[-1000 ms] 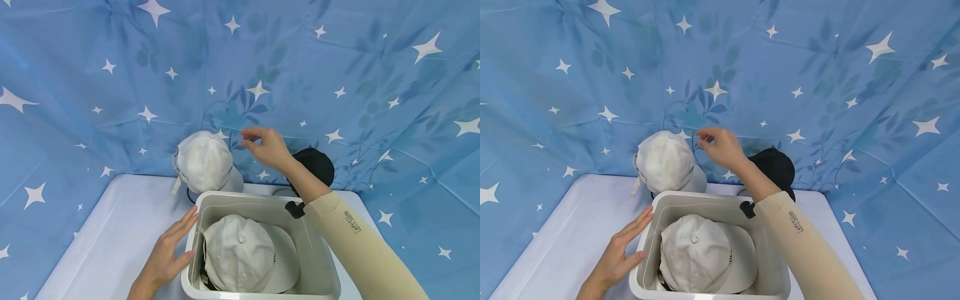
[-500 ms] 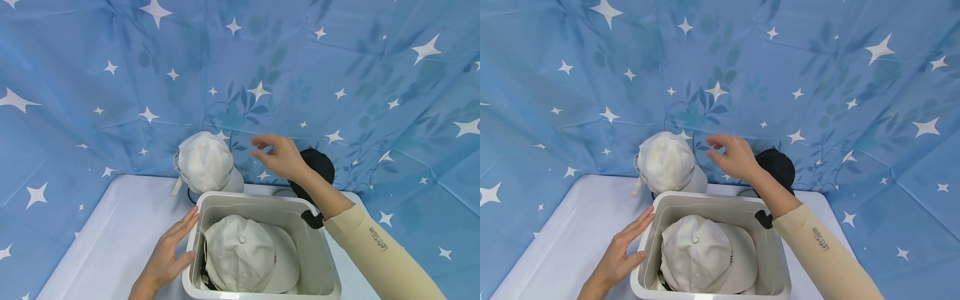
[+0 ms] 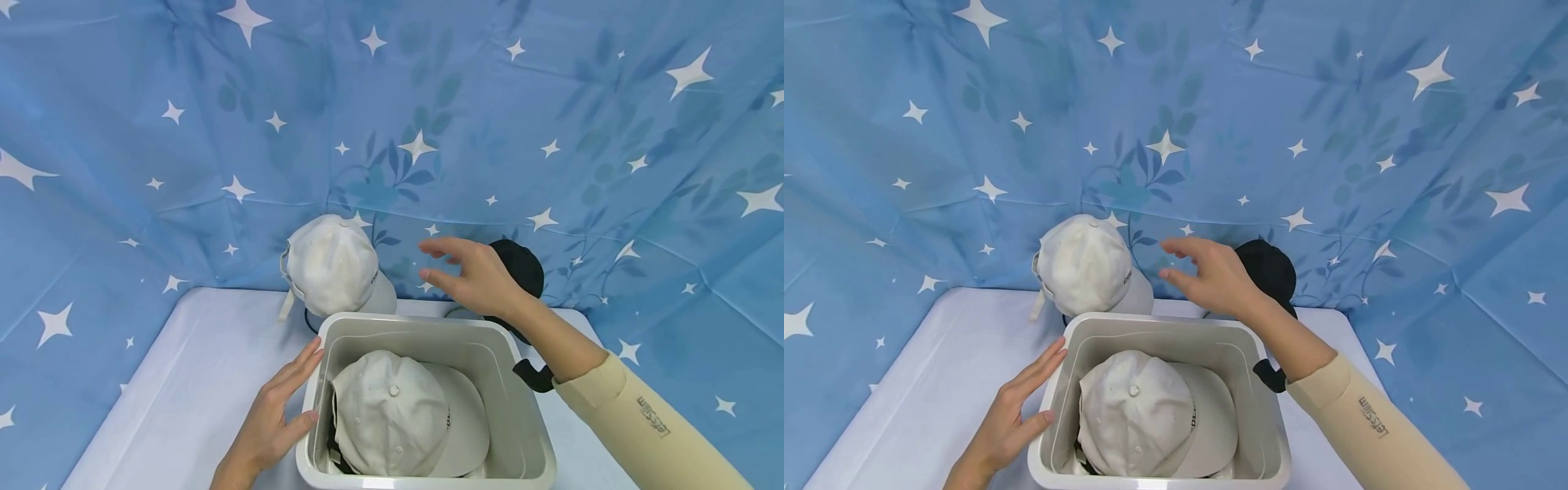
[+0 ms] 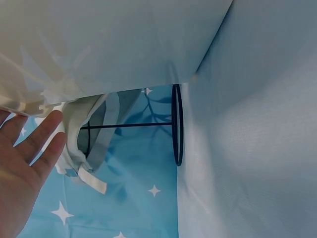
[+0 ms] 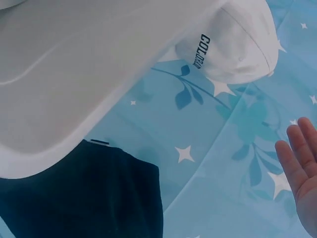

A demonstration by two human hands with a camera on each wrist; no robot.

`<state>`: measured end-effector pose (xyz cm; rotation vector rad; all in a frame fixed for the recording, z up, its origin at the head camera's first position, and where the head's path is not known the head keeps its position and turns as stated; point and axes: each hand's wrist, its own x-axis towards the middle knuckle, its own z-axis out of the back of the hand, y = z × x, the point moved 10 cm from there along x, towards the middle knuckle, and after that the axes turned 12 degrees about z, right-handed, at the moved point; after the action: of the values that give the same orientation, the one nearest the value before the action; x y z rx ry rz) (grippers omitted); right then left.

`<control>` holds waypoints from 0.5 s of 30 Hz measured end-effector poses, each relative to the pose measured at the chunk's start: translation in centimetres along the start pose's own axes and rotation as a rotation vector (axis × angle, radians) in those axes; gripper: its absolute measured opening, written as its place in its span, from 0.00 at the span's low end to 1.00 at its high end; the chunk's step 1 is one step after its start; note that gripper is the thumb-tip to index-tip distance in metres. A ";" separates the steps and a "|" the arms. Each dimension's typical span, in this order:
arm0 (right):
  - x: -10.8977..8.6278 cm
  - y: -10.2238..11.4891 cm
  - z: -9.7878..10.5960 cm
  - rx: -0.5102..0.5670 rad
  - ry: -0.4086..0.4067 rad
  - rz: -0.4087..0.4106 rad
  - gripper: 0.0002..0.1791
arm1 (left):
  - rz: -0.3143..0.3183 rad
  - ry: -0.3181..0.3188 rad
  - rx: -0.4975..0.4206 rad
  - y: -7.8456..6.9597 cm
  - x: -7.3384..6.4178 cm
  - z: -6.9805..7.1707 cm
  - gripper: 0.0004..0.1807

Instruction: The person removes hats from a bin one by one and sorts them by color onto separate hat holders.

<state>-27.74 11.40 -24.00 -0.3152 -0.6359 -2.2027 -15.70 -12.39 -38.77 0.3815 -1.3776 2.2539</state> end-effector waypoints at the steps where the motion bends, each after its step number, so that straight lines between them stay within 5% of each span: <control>1: -0.2 0.1 0.0 -0.008 0.001 0.002 0.24 | -0.004 -0.003 -0.003 0.0 0.0 0.0 0.40; 15: -2.7 1.3 -1.5 -0.085 0.062 0.119 0.29 | -0.019 -0.009 -0.015 -0.2 0.0 0.1 0.40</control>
<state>-24.97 11.60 -25.97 -0.3188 -0.4778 -2.1205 -15.57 -12.36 -38.59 0.3988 -1.3892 2.2280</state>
